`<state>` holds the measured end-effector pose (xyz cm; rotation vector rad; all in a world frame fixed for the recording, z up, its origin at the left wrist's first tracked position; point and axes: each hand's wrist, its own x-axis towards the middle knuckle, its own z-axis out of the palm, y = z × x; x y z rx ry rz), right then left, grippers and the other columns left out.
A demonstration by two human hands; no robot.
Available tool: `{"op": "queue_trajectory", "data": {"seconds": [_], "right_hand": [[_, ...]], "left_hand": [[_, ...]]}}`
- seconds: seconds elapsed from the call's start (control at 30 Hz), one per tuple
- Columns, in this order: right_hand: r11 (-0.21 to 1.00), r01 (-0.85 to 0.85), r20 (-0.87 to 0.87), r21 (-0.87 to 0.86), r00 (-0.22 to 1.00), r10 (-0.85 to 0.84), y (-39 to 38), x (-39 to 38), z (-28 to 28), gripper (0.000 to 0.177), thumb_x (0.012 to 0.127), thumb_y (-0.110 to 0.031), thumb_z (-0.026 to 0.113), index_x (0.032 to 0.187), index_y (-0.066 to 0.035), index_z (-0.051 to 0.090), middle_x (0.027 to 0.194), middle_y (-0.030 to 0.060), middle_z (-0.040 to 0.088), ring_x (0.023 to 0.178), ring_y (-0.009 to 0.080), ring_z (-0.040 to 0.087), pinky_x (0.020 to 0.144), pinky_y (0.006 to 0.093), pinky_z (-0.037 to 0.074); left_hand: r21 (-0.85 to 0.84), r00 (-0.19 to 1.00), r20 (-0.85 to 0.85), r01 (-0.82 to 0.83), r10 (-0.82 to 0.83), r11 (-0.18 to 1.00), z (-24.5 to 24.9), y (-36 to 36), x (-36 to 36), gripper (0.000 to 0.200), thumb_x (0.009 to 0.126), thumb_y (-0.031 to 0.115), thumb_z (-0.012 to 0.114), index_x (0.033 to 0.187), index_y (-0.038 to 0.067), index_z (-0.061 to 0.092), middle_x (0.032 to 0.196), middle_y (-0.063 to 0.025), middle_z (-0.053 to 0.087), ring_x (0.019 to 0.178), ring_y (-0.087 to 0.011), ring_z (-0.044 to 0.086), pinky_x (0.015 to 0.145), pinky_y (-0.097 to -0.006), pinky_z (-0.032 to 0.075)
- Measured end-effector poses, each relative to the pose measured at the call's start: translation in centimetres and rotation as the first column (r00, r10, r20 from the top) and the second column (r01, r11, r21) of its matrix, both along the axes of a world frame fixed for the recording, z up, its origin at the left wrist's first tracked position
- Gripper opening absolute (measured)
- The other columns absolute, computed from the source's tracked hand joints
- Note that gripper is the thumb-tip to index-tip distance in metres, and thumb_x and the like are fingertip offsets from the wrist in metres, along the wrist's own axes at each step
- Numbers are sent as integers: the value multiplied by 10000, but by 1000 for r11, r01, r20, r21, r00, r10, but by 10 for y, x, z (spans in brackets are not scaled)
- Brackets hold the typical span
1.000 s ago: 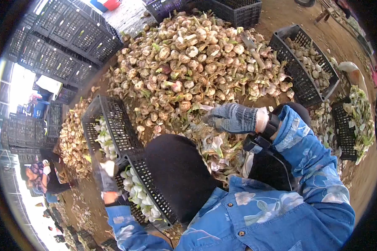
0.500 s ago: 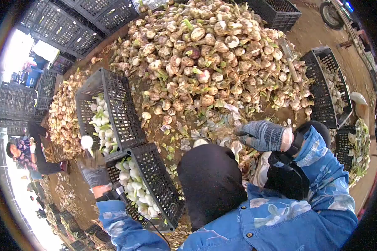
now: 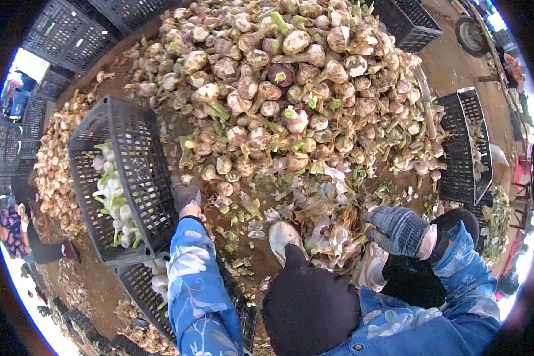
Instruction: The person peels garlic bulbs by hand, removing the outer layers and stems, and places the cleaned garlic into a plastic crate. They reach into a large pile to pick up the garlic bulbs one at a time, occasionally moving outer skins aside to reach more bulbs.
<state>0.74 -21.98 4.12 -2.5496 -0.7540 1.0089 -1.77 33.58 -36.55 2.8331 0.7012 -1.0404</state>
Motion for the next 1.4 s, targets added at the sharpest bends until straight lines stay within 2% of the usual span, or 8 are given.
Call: {"op": "queue_trajectory", "data": {"seconds": [0.2, 0.27, 0.43, 0.7, 0.87, 1.23, 1.37, 1.4], "right_hand": [[1000, 24, 49, 18, 998, -25, -1, -3, -5, 310, 826, -248, 531, 1039, -25, 558, 889, 159, 583, 805, 322, 576, 700, 381, 475], [1000, 27, 37, 5, 999, -27, 0, -3, -4, 305, 828, -243, 528, 1040, -26, 557, 888, 157, 584, 801, 321, 577, 698, 381, 476], [995, 11, 58, 99, 998, -16, 3, -7, -4, 258, 782, -228, 519, 951, -43, 577, 813, 152, 569, 775, 330, 556, 702, 399, 462], [845, -75, 43, 530, 997, 62, 21, -3, -3, 272, 868, -282, 490, 1002, -53, 546, 810, 52, 562, 716, 194, 577, 617, 307, 485], [332, 865, -917, 377, 399, 2, 58, 4, 40, 478, 895, -522, 311, 1046, -130, 541, 776, -23, 554, 586, 94, 505, 466, 240, 389], [68, 780, -753, 622, 619, -222, 9, 5, 80, 342, 849, -363, 543, 865, -26, 602, 713, 36, 584, 605, 120, 545, 571, 258, 475], [193, 684, -585, 704, 712, -388, -10, 0, 85, 346, 864, -335, 529, 885, 3, 601, 773, 58, 624, 703, 129, 596, 639, 262, 496], [241, 638, -519, 731, 750, -411, -15, 2, 79, 345, 867, -330, 524, 880, 6, 600, 771, 59, 624, 706, 131, 599, 646, 263, 500]], "left_hand": [[-453, 831, 235, -366, 505, 813, 53, -39, 35, 603, 744, 274, 635, 1244, 21, 411, 1179, -213, 502, 1067, -353, 493, 908, -364, 374], [-31, 988, -38, 149, -150, 988, 35, -42, 24, 507, 715, 259, 649, 1134, 15, 501, 1077, -205, 553, 979, -360, 530, 856, -388, 403], [-165, 872, 488, 66, 23, 984, 138, -141, 18, 399, 687, 178, 683, 1063, 104, 575, 1013, -173, 587, 827, -299, 606, 741, -403, 484], [-992, 763, 112, 127, 637, 23, 382, -264, 18, 416, 814, 191, 608, 1196, 118, 460, 1071, -64, 535, 898, -132, 549, 560, -201, 494], [-853, 813, 517, 515, 268, 86, 472, -309, 21, 401, 824, 201, 601, 1184, 87, 467, 1084, -55, 529, 953, -143, 529, 757, -254, 479], [-869, 802, 495, 461, 335, 179, 531, -376, 5, 419, 901, 268, 467, 1262, 63, 418, 1170, -70, 502, 1055, -177, 480, 915, -292, 384], [-593, 691, 717, 536, 91, 600, 504, -397, 14, 435, 937, 300, 344, 1246, -3, 386, 1259, -193, 424, 1163, -317, 406, 974, -337, 307], [117, 190, 893, 778, -409, 617, 463, -384, 29, 456, 937, 329, 327, 1224, -17, 402, 1212, -185, 468, 1135, -309, 432, 958, -342, 318]]}}
